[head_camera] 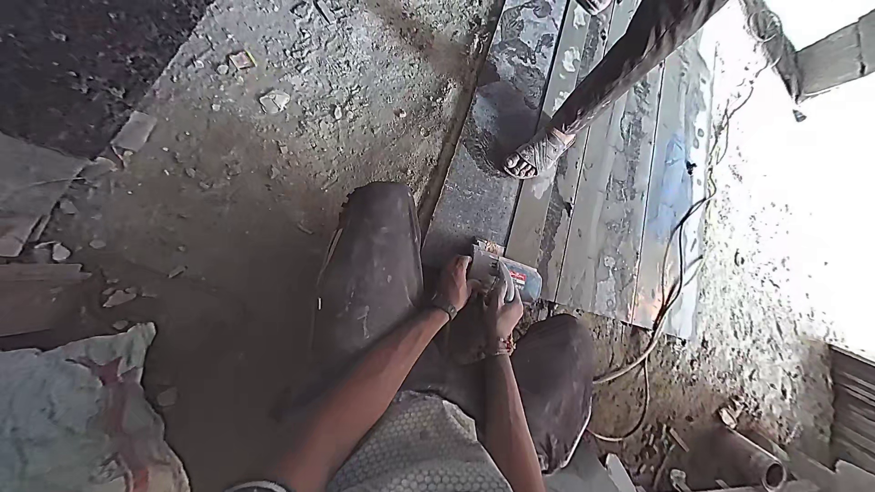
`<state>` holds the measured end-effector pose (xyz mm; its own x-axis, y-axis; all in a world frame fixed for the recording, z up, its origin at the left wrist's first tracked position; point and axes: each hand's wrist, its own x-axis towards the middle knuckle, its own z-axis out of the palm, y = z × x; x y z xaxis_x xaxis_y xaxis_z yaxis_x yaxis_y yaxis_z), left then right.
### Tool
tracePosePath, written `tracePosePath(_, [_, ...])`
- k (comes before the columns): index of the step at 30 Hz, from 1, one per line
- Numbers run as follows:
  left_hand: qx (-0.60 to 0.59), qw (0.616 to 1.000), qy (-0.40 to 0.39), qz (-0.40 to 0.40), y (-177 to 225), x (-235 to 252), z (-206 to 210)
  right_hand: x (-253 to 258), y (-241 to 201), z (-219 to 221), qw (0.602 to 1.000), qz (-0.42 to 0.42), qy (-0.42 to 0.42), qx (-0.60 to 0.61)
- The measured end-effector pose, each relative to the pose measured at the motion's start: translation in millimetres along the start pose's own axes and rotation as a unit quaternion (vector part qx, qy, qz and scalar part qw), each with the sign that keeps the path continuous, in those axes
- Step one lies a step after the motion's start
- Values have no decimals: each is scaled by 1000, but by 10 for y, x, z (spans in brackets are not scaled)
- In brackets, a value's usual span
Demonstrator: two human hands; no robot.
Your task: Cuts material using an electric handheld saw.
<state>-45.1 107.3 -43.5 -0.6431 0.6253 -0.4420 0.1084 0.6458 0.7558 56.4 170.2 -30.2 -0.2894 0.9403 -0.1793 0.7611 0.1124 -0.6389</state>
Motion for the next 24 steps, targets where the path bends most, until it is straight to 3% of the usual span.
tracePosePath(24, [11,999,26,15,65,135,9,107,-174,-65,999,23,-19,12])
